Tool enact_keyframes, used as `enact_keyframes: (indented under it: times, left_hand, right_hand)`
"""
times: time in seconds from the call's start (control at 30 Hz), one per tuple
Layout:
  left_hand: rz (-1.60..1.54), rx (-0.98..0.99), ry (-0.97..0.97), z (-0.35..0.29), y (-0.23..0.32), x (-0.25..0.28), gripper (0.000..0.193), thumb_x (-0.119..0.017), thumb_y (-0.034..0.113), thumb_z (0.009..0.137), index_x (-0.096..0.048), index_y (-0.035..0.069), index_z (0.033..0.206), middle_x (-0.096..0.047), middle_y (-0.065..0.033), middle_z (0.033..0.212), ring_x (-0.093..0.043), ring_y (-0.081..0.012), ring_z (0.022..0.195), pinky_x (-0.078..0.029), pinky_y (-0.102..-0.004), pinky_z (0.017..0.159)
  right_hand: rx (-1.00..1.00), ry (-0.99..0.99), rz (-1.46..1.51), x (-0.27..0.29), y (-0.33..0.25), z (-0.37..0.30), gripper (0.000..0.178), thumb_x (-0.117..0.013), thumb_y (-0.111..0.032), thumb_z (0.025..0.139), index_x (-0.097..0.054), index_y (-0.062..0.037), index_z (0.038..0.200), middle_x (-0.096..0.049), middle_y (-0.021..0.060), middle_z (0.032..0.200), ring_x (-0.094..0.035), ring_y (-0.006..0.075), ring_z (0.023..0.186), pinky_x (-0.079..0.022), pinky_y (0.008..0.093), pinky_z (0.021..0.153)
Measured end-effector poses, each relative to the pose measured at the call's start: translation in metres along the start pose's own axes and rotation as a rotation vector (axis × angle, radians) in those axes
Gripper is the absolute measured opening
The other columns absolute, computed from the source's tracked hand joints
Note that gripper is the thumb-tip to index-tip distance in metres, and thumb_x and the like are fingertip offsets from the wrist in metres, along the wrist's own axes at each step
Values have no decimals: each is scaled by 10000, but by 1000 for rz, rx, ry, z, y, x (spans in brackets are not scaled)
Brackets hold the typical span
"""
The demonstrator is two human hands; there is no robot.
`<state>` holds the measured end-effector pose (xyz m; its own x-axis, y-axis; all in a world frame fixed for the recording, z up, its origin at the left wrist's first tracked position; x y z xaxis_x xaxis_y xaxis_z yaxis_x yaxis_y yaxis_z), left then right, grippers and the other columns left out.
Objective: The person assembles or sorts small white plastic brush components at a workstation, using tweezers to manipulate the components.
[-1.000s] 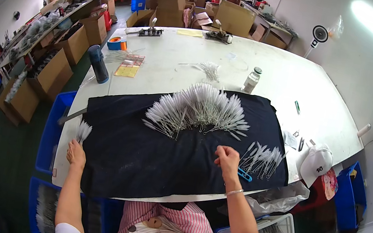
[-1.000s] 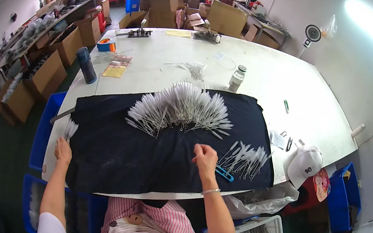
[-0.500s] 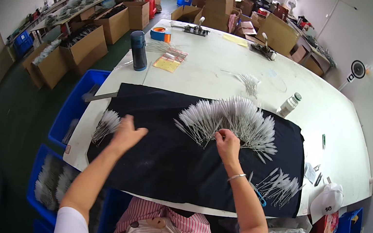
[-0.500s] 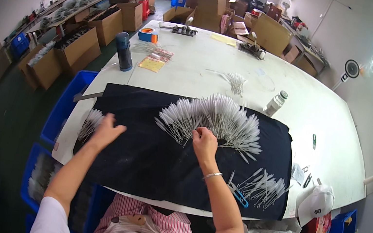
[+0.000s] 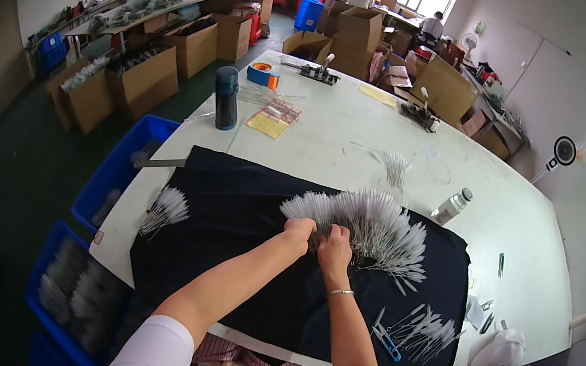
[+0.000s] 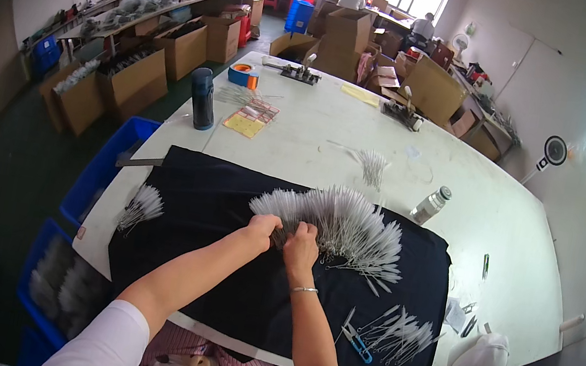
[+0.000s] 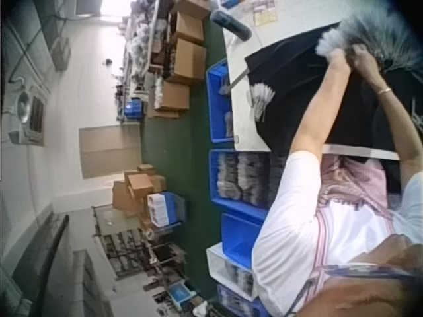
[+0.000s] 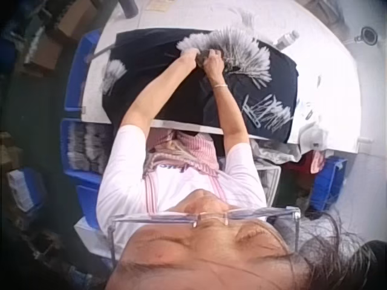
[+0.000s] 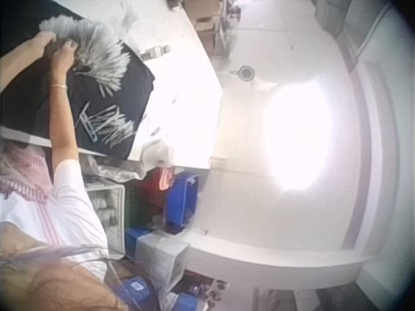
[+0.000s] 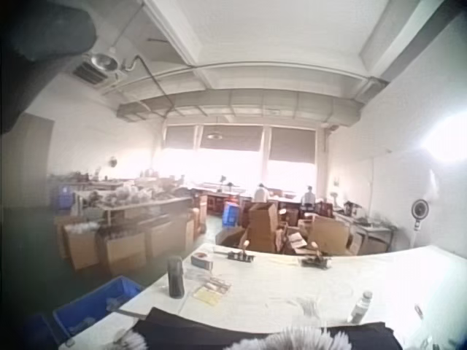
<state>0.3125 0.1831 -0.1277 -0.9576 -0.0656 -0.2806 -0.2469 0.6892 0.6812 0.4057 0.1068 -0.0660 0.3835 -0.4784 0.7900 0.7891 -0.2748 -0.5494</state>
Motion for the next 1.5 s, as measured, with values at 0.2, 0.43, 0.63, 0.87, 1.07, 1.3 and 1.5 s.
enact_keyframes:
  times: [0.2, 0.43, 0.63, 0.87, 1.07, 1.3, 1.5]
  left_hand:
    - [-81, 53, 26, 18, -11, -3, 129, -623, -50, 685, -571, -49, 804, -599, -137, 788, -617, -263, 669, -499, -401, 551]
    - [-38, 19, -43, 12, -7, -6, 108, -651, -2, 721, -598, -31, 810, -621, -136, 766, -628, -265, 676, -514, -398, 577]
    - [-92, 210, -230, 4, -13, -17, 131, -668, -25, 711, -597, -36, 820, -627, -132, 815, -633, -286, 706, -527, -395, 595]
    - [-264, 135, -81, 5, -13, -9, 218, -659, -55, 688, -560, -72, 882, -614, -167, 820, -626, -295, 667, -526, -436, 562]
    - [-285, 136, -65, 2, -13, 5, 290, -631, -89, 658, -525, -95, 928, -606, -164, 830, -621, -294, 665, -507, -424, 540]
    - [-103, -392, 381, -4, -4, 35, 356, -609, -94, 600, -510, -19, 934, -583, -119, 789, -591, -228, 591, -473, -339, 507]
    - [-307, -412, 119, -51, 11, 42, 249, -594, -72, 630, -480, 10, 836, -548, -85, 688, -547, -200, 524, -448, -323, 460]
  right_hand:
    - [31, -29, 105, -3, 6, 8, 362, -655, -140, 728, -567, 3, 1047, -593, 197, 1011, -579, 368, 926, -472, 413, 775]
    - [20, -187, 415, -8, 21, 20, 331, -626, -129, 745, -595, 48, 1024, -646, 199, 893, -635, 250, 808, -474, 317, 724]
    - [-10, -156, 420, 1, 19, 21, 307, -605, -143, 740, -605, 62, 969, -649, 189, 861, -636, 252, 785, -473, 316, 698]
    - [-162, -32, 10, 22, 19, 19, 393, -588, -262, 716, -599, 16, 994, -631, 196, 881, -607, 362, 864, -472, 430, 764]
    - [-96, -25, -40, 17, -8, 12, 501, -645, -352, 732, -541, -27, 1098, -566, 203, 1057, -586, 382, 925, -473, 443, 779]
    - [-85, -76, -150, 1, -25, 11, 471, -676, -304, 734, -461, -32, 1054, -546, 198, 1035, -599, 405, 855, -492, 461, 706]
    - [-62, 19, -236, -4, -8, 5, 402, -699, -232, 730, -445, -42, 976, -532, 168, 966, -616, 370, 805, -505, 429, 651]
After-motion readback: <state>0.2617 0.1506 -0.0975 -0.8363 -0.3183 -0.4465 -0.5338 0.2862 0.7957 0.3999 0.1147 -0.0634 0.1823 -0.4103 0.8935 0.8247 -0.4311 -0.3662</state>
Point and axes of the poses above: each hand's wrist, its own z-axis towards the middle knuckle, its own x-axis out of the back of the hand, y = z × x, the point moved 6 cm from there along z, towards the middle knuckle
